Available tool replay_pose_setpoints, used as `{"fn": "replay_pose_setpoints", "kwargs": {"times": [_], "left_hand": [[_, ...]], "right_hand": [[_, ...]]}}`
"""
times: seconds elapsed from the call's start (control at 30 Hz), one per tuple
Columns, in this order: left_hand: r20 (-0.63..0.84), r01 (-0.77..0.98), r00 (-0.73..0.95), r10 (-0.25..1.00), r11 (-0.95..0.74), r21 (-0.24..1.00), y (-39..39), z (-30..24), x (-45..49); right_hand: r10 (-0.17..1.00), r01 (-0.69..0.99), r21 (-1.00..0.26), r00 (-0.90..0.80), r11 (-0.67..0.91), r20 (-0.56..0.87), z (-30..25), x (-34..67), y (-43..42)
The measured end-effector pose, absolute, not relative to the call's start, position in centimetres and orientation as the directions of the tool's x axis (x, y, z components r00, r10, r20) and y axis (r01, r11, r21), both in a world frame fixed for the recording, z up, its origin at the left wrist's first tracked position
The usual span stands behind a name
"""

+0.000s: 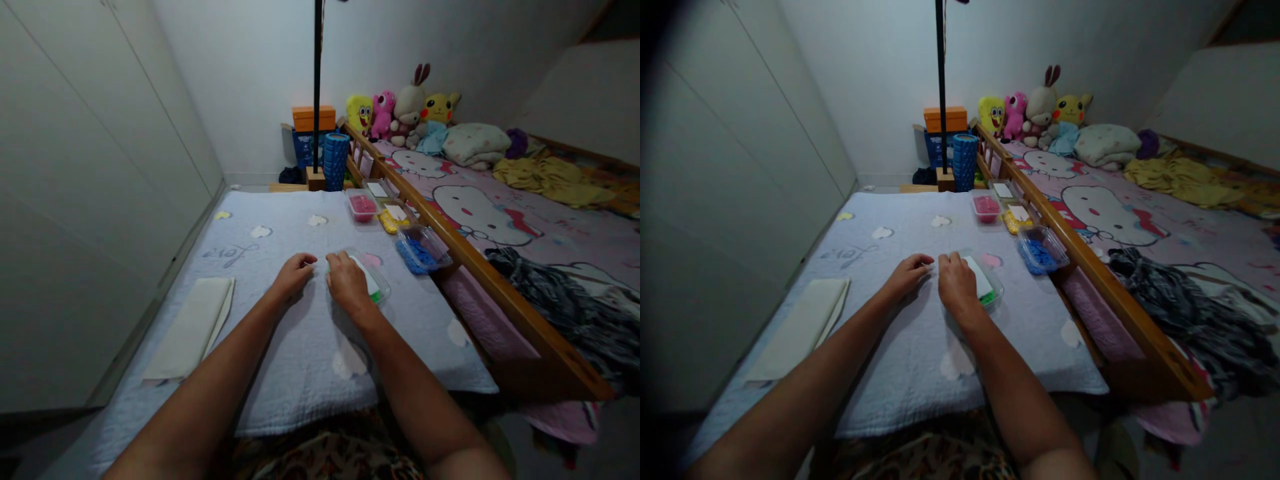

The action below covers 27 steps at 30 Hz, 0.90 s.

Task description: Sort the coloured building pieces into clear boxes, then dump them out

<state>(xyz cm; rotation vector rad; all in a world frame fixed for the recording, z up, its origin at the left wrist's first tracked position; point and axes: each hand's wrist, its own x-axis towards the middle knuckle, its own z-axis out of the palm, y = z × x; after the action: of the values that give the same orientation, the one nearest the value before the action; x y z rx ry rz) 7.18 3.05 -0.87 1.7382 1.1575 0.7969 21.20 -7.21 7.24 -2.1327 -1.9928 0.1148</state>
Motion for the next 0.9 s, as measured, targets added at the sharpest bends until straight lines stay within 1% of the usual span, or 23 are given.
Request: {"fn": "replay_pose_setpoints", "kwargs": {"times": [0.1, 0.2, 0.23, 0.3, 0.37, 0.43, 0.5, 0.53, 0.6, 0.67, 0.73, 0.9], "left_hand": [[0.032, 0.214, 0.275, 0.961, -0.093, 0.972, 2.2, -0.8, 6.1], [0.047, 0.135, 0.199, 0.979, -0.075, 0.988, 1.1, -0.9, 5.7], [0.054, 0.116, 0.182, 0.982, -0.076, 0.99, 0.8, -0.9, 5.6], [0.063, 0.091, 0.168, 0.984, -0.079, 0.993, 0.3, -1.0, 5.7], [0.064, 0.076, 0.182, 0.981, -0.079, 0.994, -0.2, -1.1, 6.0], [0.047, 0.048, 0.207, 0.977, -0.058, 0.997, -0.6, -1.1, 6.4], [0.004, 0.002, 0.228, 0.974, -0.005, 1.0, -1.1, -1.1, 6.9], [-0.02, -0.024, 0.236, 0.972, 0.026, 0.999, -1.3, -1.0, 7.1], [-0.056, -0.07, 0.244, 0.968, 0.075, 0.995, -1.6, -1.0, 7.6], [-0.071, -0.107, 0.254, 0.965, 0.101, 0.989, -1.8, -0.9, 8.0], [-0.075, -0.143, 0.269, 0.96, 0.117, 0.983, -2.0, -0.9, 8.1], [-0.084, -0.244, 0.289, 0.954, 0.158, 0.957, -2.1, -0.9, 7.9]], "right_hand": [[0.993, 0.967, -0.253, 0.047, -0.018, 0.109, 6.9, 19.8, -5.5], [0.991, 0.947, -0.313, -0.038, 0.076, 0.127, 6.7, 19.1, -4.4], [0.987, 0.934, -0.339, -0.069, 0.116, 0.146, 6.7, 19.3, -4.2], [0.975, 0.913, -0.378, -0.079, 0.154, 0.206, 6.9, 20.5, -3.8], [0.963, 0.923, -0.376, 0.025, 0.081, 0.268, 7.0, 22.7, -3.4], [0.943, 0.943, -0.329, 0.152, -0.049, 0.296, 6.9, 25.2, -2.9], [0.933, 0.946, -0.286, 0.233, -0.151, 0.275, 6.4, 27.4, -2.2], [0.937, 0.944, -0.274, 0.252, -0.183, 0.242, 6.1, 28.1, -1.9], [0.961, 0.943, -0.277, 0.231, -0.183, 0.152, 5.4, 28.8, -1.3], [0.978, 0.937, -0.315, 0.189, -0.151, 0.093, 4.8, 28.8, -0.9], [0.977, 0.921, -0.362, 0.189, -0.141, 0.103, 4.3, 28.4, -0.7], [0.951, 0.872, -0.475, 0.238, -0.118, 0.2, 3.8, 27.9, -0.9]]}}
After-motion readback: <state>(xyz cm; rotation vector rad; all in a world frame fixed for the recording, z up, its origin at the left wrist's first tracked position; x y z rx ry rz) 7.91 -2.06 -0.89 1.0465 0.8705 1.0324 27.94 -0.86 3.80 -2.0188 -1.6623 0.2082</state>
